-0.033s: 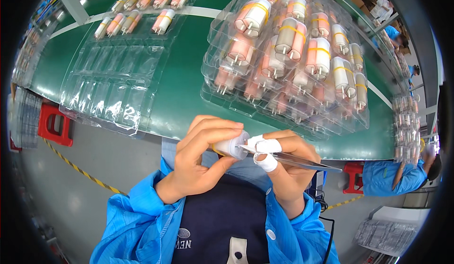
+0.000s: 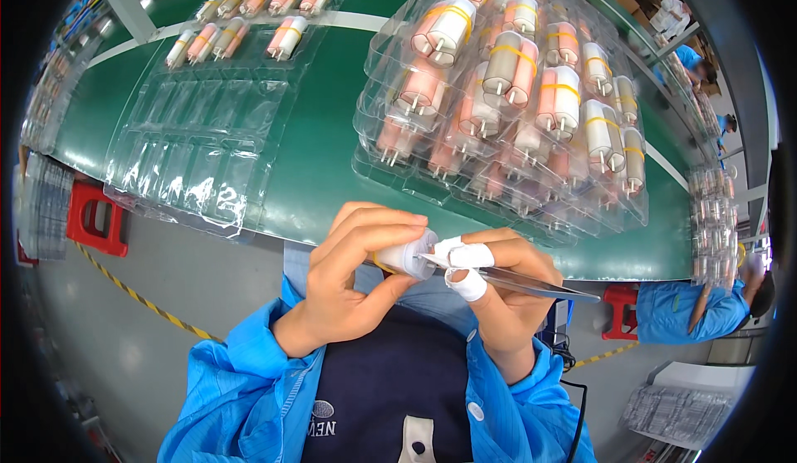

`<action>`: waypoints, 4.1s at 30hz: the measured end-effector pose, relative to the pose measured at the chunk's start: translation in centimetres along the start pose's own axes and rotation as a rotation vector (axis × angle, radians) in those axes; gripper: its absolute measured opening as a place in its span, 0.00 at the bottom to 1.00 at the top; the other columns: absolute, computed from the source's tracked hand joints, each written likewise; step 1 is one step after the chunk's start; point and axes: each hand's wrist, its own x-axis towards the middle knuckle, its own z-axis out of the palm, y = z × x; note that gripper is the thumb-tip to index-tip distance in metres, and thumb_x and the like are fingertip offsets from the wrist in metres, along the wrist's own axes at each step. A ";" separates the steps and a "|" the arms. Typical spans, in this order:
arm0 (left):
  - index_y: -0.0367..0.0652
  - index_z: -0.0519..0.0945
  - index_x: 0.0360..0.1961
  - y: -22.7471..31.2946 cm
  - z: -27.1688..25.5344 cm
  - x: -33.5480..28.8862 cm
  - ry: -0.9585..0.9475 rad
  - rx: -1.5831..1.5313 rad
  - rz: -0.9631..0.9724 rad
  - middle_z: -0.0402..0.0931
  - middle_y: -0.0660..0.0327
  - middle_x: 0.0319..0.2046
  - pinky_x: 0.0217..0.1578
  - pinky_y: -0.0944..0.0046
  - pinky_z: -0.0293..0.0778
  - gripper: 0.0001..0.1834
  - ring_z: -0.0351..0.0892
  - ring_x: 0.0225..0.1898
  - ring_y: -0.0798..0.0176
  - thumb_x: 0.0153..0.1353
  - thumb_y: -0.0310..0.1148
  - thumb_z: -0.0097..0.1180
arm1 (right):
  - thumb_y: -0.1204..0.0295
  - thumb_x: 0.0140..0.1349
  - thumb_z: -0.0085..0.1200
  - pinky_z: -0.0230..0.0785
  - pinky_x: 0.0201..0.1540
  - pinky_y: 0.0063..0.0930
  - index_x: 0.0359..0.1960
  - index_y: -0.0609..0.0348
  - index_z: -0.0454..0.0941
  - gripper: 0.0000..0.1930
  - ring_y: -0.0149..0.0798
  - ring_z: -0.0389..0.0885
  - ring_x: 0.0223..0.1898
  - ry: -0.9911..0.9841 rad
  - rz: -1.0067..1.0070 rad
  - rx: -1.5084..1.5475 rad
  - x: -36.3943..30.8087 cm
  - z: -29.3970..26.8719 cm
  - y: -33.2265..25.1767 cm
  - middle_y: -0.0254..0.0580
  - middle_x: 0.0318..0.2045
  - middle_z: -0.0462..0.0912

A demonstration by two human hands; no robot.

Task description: The person uses tweezers to insert small white components into the top of cylindrical items with pink and yellow bands. They repeatedly pick up a cylinder from a clear plastic tray, perform the insertion, and place the item back into the tray. The process is repeated for multiple units on a green factory table.

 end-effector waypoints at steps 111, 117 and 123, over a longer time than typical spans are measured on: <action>0.33 0.63 0.56 0.5 0.5 -0.3 -0.109 -0.398 -0.344 0.72 0.43 0.52 0.54 0.59 0.68 0.28 0.74 0.52 0.58 0.56 0.26 0.61 | 0.80 0.54 0.61 0.72 0.46 0.26 0.40 0.68 0.75 0.12 0.33 0.80 0.41 0.073 0.334 0.314 -0.6 -1.3 1.0 0.40 0.35 0.78; 0.33 0.60 0.59 0.2 0.6 -0.9 -0.077 -0.373 -0.350 0.71 0.49 0.48 0.52 0.61 0.67 0.30 0.71 0.49 0.63 0.58 0.29 0.59 | 0.80 0.56 0.60 0.74 0.43 0.26 0.40 0.68 0.74 0.11 0.33 0.81 0.39 0.164 0.279 0.360 -0.9 -0.9 1.0 0.47 0.37 0.80; 0.32 0.57 0.61 0.5 0.1 -0.7 -0.146 -0.585 -0.507 0.66 0.50 0.52 0.56 0.61 0.62 0.29 0.67 0.53 0.62 0.60 0.27 0.52 | 0.80 0.58 0.58 0.75 0.43 0.28 0.40 0.68 0.73 0.10 0.35 0.81 0.39 0.189 0.248 0.376 -1.1 -0.9 2.2 0.50 0.38 0.81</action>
